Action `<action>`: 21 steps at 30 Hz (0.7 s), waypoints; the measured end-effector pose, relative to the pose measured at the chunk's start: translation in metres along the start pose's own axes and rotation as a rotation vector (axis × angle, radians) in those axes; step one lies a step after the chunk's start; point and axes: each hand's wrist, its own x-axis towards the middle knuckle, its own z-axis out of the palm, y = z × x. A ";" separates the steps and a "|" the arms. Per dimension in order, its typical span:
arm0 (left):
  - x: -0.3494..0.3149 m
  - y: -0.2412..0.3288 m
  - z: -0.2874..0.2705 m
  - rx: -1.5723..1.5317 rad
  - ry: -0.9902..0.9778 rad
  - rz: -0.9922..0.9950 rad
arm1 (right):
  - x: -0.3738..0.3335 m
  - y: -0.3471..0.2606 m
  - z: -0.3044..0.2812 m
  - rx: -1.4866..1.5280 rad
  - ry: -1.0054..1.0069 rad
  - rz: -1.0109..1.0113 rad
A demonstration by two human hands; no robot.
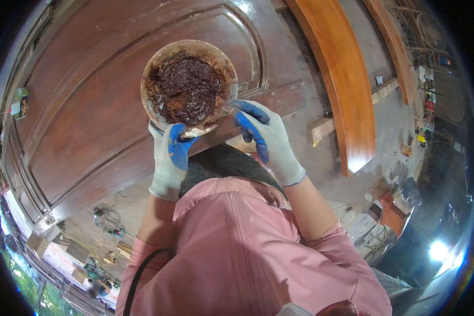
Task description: The person applies a dark wood filler to a large wooden door using a putty knife, then smooths the surface with a cloth. Later, the person uses an angle grinder to grind the door surface, producing sparks.
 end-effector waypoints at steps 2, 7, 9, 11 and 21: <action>0.001 0.000 0.004 -0.172 0.024 -0.073 | 0.007 0.013 0.002 -0.222 0.057 -0.213; 0.001 0.032 0.011 -0.517 0.039 -0.268 | 0.016 0.023 0.007 -1.132 0.115 -0.784; 0.004 0.027 0.011 -0.478 0.065 -0.249 | 0.005 0.022 -0.001 -1.309 0.096 -0.904; 0.006 0.024 0.011 -0.451 0.081 -0.217 | -0.001 0.025 -0.012 -1.288 0.073 -0.856; 0.017 0.015 0.011 -0.531 0.134 -0.255 | -0.012 0.033 -0.035 0.008 0.025 -0.047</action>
